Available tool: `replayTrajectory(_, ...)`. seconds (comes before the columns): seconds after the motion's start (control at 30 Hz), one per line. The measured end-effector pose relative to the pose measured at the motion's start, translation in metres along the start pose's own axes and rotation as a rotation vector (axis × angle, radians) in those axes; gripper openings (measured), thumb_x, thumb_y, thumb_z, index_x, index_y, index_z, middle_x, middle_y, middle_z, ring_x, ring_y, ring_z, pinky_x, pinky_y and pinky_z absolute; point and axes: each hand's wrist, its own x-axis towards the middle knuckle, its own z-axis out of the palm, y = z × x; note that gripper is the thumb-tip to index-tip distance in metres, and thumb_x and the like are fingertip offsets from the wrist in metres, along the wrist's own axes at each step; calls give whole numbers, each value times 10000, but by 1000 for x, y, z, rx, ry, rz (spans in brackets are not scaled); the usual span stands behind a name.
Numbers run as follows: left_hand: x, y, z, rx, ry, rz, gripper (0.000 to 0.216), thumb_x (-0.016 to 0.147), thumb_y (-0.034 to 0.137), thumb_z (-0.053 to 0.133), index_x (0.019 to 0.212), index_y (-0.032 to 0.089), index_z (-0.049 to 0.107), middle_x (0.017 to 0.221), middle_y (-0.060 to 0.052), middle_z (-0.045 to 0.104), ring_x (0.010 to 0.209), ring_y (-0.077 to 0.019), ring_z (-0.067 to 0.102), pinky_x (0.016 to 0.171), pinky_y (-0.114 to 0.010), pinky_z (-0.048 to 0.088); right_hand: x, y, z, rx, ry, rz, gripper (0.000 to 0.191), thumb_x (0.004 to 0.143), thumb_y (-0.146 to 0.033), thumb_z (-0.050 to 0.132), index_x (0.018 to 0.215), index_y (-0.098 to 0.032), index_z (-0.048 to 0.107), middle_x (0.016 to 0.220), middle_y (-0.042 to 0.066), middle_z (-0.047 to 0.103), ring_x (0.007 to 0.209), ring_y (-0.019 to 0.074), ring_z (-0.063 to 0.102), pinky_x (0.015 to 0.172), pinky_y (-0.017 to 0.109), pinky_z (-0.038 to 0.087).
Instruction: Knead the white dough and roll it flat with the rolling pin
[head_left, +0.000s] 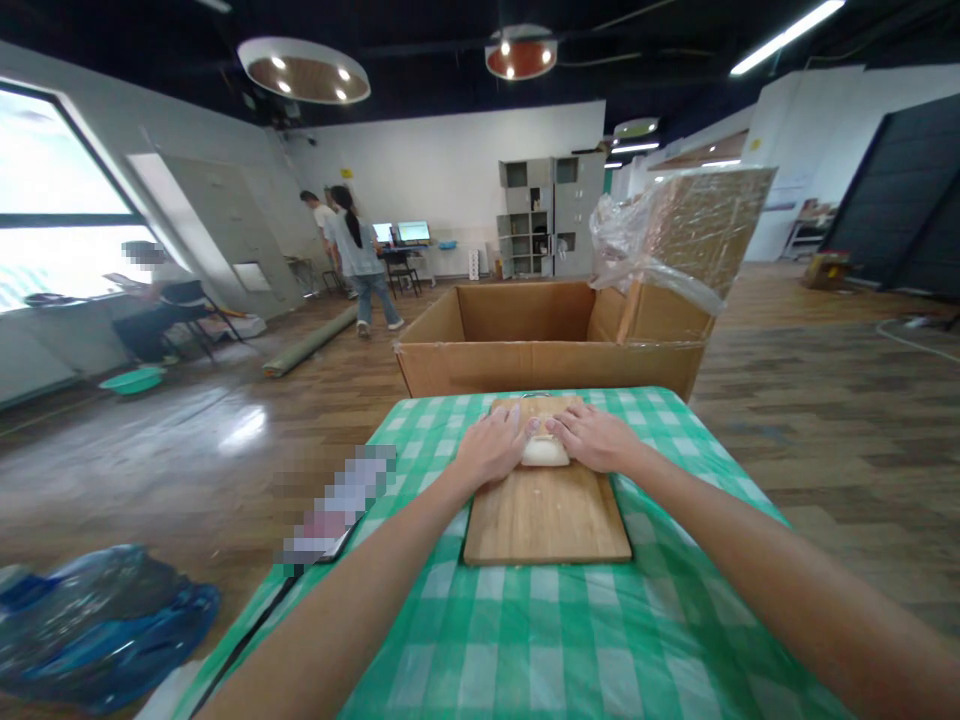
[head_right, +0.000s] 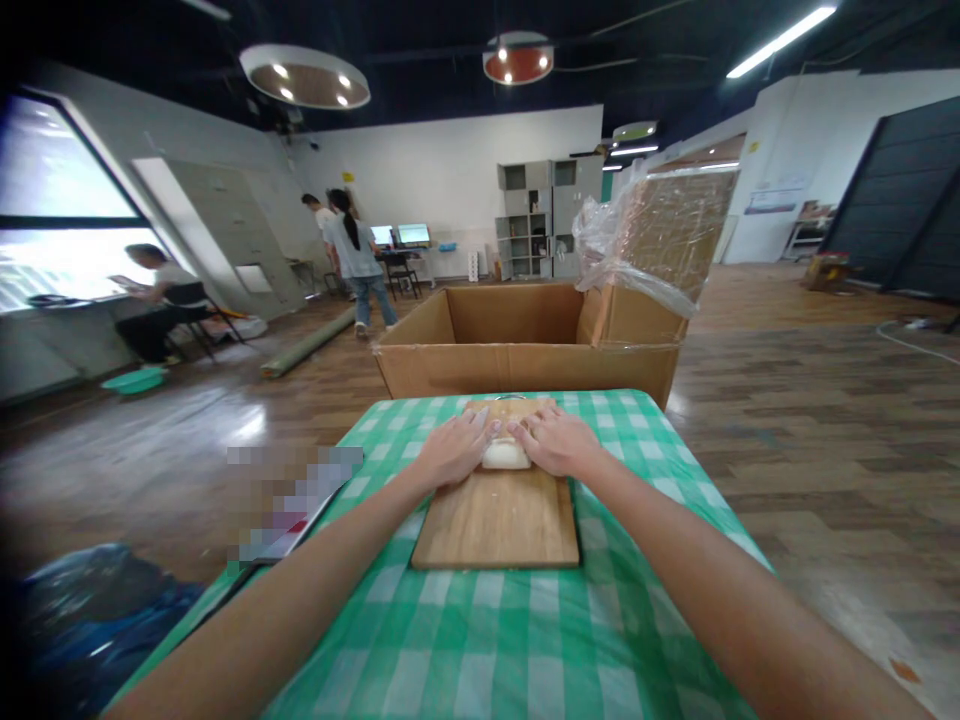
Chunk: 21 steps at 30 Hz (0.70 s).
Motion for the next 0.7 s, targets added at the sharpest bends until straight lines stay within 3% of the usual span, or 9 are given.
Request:
replayTrajectory(0.17, -25, 14, -8, -25, -19, 2, 549, 1068, 407, 140, 1356, 161, 537, 1395, -165, 566, 1268, -301, 530, 1035, -465, 410, -21, -22, -13, 21, 25, 6, 469, 1092, -339, 215, 1264, -170, 618, 1274, 139, 661, 1211, 258, 570, 1057, 439, 394)
replayTrajectory(0.3, -41, 20, -11, -75, -26, -56, 587, 1067, 422, 111, 1455, 135, 445, 1447, -164, 541, 1291, -281, 537, 1024, -420, 429, -33, -32, -15, 41, 66, 11, 529, 1088, -363, 185, 1285, -145, 625, 1340, 160, 630, 1248, 288, 557, 1073, 459, 387)
replayTrajectory(0.43, -49, 27, -22, -183, -16, -99, 548, 1051, 435, 254, 1513, 163, 367, 1447, -133, 547, 1277, -269, 550, 1025, -399, 434, -38, -33, -11, 58, 66, 7, 466, 1078, -335, 255, 1329, -151, 601, 1418, 149, 583, 1278, 294, 541, 1076, 463, 398)
replayTrajectory(0.57, -49, 35, -34, -165, 44, -27, 572, 978, 434, 456, 1491, 186, 411, 1371, -120, 590, 1209, -290, 575, 995, -420, 445, -38, -30, -6, 94, 56, 5, 416, 1065, -281, 308, 1352, -159, 583, 1454, 143, 554, 1296, 281, 528, 1084, 459, 401)
replayTrajectory(0.7, -47, 40, -40, -150, 93, 7, 561, 951, 516, 507, 1427, 222, 487, 1307, -97, 615, 1137, -294, 596, 933, -428, 467, -39, -32, -5, 150, 75, 61, 427, 1065, -301, 303, 1381, -180, 563, 1467, 123, 548, 1323, 278, 504, 1080, 453, 411)
